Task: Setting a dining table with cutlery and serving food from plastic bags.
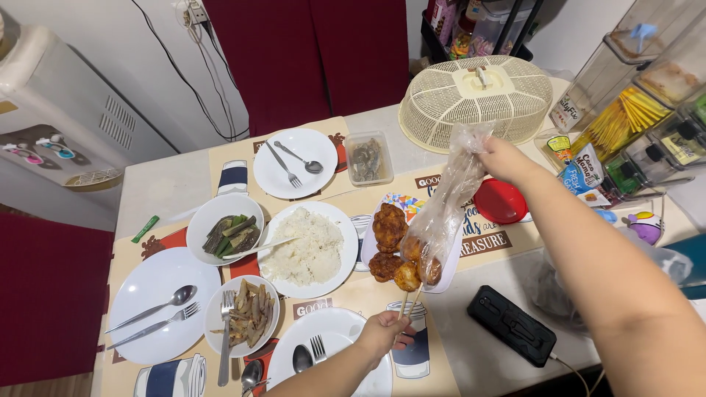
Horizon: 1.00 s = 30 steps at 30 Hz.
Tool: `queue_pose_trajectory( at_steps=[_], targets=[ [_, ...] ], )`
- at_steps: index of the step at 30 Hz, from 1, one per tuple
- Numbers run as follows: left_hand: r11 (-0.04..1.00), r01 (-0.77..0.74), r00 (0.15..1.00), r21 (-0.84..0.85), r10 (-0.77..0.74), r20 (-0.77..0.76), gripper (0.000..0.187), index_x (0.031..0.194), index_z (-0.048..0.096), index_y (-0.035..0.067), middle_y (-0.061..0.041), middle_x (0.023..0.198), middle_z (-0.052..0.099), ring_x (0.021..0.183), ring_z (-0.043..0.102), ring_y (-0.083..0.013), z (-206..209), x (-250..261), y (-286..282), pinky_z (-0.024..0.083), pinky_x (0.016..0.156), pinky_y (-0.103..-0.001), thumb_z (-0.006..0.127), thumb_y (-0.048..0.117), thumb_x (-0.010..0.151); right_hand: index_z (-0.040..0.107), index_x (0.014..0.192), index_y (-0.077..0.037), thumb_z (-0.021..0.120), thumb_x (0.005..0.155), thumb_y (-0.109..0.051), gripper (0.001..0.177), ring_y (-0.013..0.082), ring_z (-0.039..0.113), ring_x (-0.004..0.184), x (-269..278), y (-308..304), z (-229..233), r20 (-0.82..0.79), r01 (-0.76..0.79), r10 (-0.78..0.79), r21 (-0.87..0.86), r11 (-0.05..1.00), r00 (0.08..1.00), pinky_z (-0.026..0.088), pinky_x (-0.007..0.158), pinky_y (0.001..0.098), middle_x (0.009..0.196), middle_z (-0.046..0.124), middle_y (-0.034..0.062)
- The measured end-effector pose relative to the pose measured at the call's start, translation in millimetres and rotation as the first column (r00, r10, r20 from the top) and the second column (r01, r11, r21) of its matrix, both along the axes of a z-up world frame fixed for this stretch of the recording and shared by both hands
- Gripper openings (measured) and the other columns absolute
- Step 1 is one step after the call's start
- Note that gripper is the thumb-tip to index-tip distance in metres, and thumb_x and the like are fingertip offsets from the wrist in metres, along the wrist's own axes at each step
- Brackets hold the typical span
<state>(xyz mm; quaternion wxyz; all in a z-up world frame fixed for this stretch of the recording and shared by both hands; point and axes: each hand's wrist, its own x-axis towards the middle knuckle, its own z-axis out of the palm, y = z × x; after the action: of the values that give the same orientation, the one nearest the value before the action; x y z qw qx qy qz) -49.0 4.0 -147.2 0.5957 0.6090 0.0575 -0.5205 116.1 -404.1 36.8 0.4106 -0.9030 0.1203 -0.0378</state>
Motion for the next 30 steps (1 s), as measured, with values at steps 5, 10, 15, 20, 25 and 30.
queue_pose_trajectory(
  at_steps=[5, 10, 15, 20, 25, 30],
  targets=[
    [1.0, 0.017, 1.0, -0.007, -0.017, 0.014, 0.025, 0.113, 0.068, 0.01, -0.005, 0.099, 0.077, 0.086, 0.074, -0.0154, 0.6, 3.1, 2.4, 0.058, 0.076, -0.029, 0.065, 0.032, 0.101, 0.064, 0.131, -0.003, 0.054, 0.104, -0.032, 0.04, 0.0233, 0.07, 0.098, -2.2, -1.5, 19.5, -0.033, 0.038, -0.037, 0.02, 0.999, 0.999, 0.056, 0.086, 0.0386, 0.111, 0.073, 0.0135],
    [0.999, 0.036, 0.999, -0.018, -0.035, 0.024, 0.026, 0.113, 0.068, 0.01, -0.005, 0.1, 0.077, 0.087, 0.074, -0.0154, 2.4, -1.4, 5.5, 0.058, 0.077, -0.029, 0.065, 0.032, 0.101, 0.066, 0.128, -0.002, 0.054, 0.105, -0.033, 0.041, 0.0243, 0.071, 0.096, -4.7, -7.4, 28.6, -0.046, 0.02, -0.02, -0.003, 1.0, 0.999, 0.056, 0.087, 0.0392, 0.108, 0.075, 0.0139],
    [0.998, 0.046, 0.998, -0.031, -0.045, 0.034, 0.027, 0.113, 0.069, 0.008, -0.005, 0.1, 0.077, 0.087, 0.074, -0.0155, 8.1, 0.7, 8.2, 0.058, 0.077, -0.029, 0.064, 0.032, 0.101, 0.069, 0.125, 0.0, 0.055, 0.107, -0.037, 0.044, 0.0277, 0.072, 0.098, -5.0, -13.8, 38.6, -0.106, 0.082, -0.094, -0.116, 0.99, 0.99, 0.055, 0.092, 0.0423, 0.107, 0.076, 0.0181],
    [0.997, 0.047, 0.998, -0.067, -0.044, 0.052, 0.027, 0.114, 0.069, 0.009, -0.005, 0.1, 0.077, 0.088, 0.074, -0.0151, 12.1, 2.6, 12.4, 0.057, 0.078, -0.028, 0.065, 0.032, 0.101, 0.068, 0.126, -0.003, 0.054, 0.105, -0.037, 0.042, 0.0259, 0.071, 0.099, -9.2, -12.9, 55.2, -0.049, 0.078, -0.085, -0.128, 0.989, 0.995, 0.054, 0.09, 0.0416, 0.108, 0.074, 0.0146],
    [0.993, 0.034, 0.998, -0.109, -0.028, 0.061, 0.028, 0.115, 0.069, 0.009, -0.006, 0.1, 0.077, 0.088, 0.073, -0.0153, 9.8, 5.7, 10.9, 0.056, 0.077, -0.028, 0.065, 0.032, 0.101, 0.067, 0.128, -0.004, 0.051, 0.107, -0.034, 0.04, 0.0317, 0.069, 0.092, -12.7, -8.4, 64.0, -0.114, 0.197, -0.21, -0.111, 0.974, 0.971, 0.055, 0.082, 0.0473, 0.106, 0.074, 0.0183],
    [0.99, 0.031, 0.996, -0.138, -0.019, 0.092, 0.029, 0.11, 0.068, 0.005, -0.006, 0.101, 0.077, 0.088, 0.073, -0.0158, 9.2, 13.2, 7.3, 0.056, 0.077, -0.028, 0.063, 0.033, 0.102, 0.064, 0.127, -0.005, 0.054, 0.102, -0.028, 0.036, 0.0227, 0.072, 0.089, -13.0, -7.4, 41.7, -0.073, 0.05, -0.044, 0.088, 0.995, 0.996, 0.058, 0.08, 0.0384, 0.108, 0.073, 0.0093]
  ],
)
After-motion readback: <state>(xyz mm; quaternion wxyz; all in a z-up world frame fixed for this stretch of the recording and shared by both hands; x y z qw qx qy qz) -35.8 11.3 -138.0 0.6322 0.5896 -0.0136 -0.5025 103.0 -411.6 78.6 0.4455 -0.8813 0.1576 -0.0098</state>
